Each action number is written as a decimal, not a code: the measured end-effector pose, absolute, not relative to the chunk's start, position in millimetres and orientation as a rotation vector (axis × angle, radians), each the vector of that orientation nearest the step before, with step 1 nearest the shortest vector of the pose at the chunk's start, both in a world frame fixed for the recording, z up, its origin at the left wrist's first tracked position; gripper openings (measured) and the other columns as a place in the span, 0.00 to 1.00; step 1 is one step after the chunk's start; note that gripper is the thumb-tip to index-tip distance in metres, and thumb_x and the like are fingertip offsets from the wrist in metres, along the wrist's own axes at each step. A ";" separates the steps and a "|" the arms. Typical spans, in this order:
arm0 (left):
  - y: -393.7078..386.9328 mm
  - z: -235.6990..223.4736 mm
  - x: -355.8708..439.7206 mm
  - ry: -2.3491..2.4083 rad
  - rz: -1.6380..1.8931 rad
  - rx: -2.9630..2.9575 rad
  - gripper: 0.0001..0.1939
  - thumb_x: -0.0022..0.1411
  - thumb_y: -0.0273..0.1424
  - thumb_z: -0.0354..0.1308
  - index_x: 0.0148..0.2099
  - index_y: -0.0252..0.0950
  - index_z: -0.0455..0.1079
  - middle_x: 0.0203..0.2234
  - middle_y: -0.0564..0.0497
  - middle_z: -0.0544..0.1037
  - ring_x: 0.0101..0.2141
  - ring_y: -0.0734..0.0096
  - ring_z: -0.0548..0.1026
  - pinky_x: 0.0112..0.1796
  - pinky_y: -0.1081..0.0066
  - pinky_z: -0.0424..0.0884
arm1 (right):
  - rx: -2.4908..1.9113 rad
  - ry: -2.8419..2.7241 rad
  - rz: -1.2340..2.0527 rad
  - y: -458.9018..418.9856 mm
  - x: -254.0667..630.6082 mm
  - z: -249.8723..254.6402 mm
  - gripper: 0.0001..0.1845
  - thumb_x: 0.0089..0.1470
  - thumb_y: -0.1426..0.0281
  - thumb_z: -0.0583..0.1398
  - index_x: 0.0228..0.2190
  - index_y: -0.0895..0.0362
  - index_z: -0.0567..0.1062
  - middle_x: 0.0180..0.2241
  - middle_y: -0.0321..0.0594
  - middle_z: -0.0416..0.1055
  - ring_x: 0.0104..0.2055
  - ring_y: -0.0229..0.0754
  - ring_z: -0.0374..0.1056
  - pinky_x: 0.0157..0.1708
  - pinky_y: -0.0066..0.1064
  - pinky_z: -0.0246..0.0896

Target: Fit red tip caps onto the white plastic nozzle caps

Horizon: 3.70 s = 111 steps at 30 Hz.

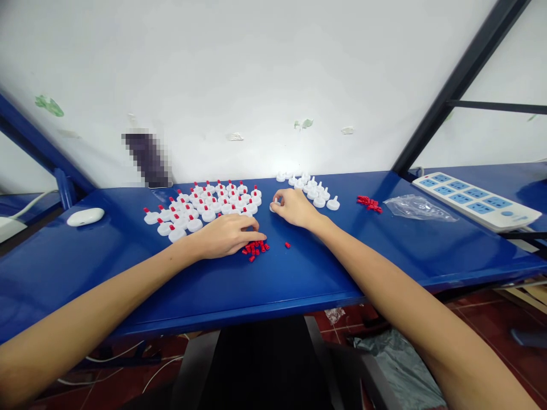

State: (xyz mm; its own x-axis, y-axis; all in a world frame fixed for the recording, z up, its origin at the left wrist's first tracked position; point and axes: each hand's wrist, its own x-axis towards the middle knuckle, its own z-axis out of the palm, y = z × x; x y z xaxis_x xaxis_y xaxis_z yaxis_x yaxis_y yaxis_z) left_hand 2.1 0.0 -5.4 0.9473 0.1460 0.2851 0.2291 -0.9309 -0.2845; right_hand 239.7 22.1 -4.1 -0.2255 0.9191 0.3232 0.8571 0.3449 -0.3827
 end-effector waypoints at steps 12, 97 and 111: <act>-0.2 -5.6 0.1 -0.205 -0.556 -2.733 0.15 0.69 0.23 0.47 0.48 0.38 0.73 0.40 0.47 0.77 0.32 0.70 0.73 0.35 0.68 0.69 | -1.610 -2.075 0.220 21.7 238.2 -6.5 0.13 0.56 0.65 0.58 0.41 0.59 0.72 0.26 0.38 0.74 0.31 0.42 0.69 0.33 0.31 0.57; -12.3 -6.4 9.8 -0.544 -0.805 -3.340 0.09 0.68 0.32 0.56 0.41 0.36 0.78 0.42 0.46 0.72 0.41 0.68 0.73 0.45 0.68 0.71 | -1.512 -2.206 0.249 17.4 238.1 -6.5 0.10 0.58 0.67 0.55 0.41 0.57 0.70 0.28 0.38 0.73 0.29 0.42 0.67 0.32 0.31 0.56; -9.9 -9.2 9.7 -0.537 -0.820 -3.351 0.09 0.68 0.31 0.55 0.42 0.36 0.77 0.42 0.47 0.73 0.41 0.69 0.73 0.45 0.68 0.71 | -1.424 -2.186 0.101 15.0 233.3 -5.3 0.15 0.67 0.67 0.46 0.39 0.57 0.70 0.38 0.45 0.75 0.40 0.47 0.69 0.40 0.34 0.57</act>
